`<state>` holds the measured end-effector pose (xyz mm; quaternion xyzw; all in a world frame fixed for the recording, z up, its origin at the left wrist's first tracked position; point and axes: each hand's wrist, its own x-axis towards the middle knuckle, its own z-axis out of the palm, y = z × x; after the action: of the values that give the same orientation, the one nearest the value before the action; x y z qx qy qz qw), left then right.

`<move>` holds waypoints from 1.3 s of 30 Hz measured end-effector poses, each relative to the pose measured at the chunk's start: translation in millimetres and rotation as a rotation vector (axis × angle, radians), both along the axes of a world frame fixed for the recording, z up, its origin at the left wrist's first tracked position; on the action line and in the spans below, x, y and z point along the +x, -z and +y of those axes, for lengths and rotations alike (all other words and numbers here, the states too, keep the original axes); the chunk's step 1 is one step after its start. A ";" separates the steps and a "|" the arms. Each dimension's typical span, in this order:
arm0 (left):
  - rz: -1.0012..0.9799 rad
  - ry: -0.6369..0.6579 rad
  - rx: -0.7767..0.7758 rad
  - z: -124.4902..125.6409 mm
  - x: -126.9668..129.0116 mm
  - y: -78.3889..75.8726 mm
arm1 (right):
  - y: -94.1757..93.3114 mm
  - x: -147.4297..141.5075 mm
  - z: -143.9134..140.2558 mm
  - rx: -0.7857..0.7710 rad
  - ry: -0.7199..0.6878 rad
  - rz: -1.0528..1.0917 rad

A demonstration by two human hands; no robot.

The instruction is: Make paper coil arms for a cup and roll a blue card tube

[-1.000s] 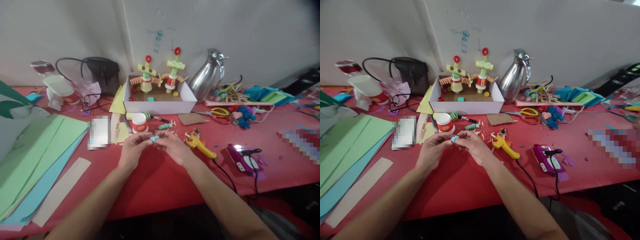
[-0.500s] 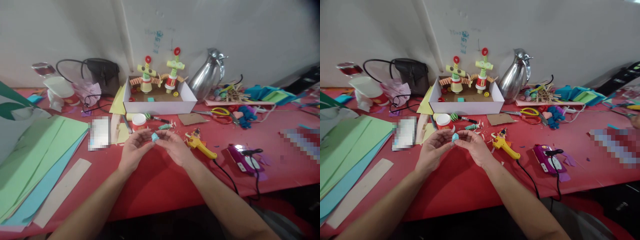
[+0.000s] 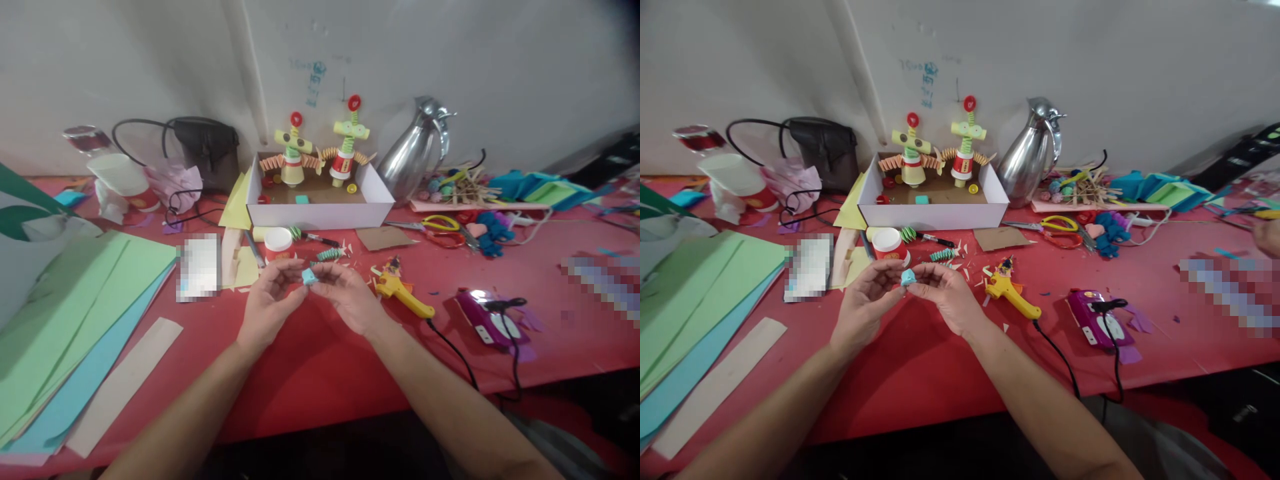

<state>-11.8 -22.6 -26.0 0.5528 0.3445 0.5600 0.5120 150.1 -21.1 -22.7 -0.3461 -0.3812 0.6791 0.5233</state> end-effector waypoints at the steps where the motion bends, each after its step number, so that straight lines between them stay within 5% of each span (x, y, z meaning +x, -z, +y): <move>1: 0.008 -0.003 -0.002 -0.2 0.3 -0.2 | -0.3 -0.8 -0.2 -0.003 0.005 0.001; 17: 0.017 -0.015 -0.130 -4.1 -2.0 -3.5 | 3.6 -2.1 -5.2 0.163 0.028 -0.151; 39: -0.104 0.071 -0.195 -1.1 1.7 -3.0 | 2.9 -5.9 -6.5 0.143 0.092 -0.105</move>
<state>-10.1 -23.7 -23.0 0.4826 0.3506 0.5333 0.5998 144.2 -27.6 -25.6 -0.3598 -0.4395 0.6063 0.5566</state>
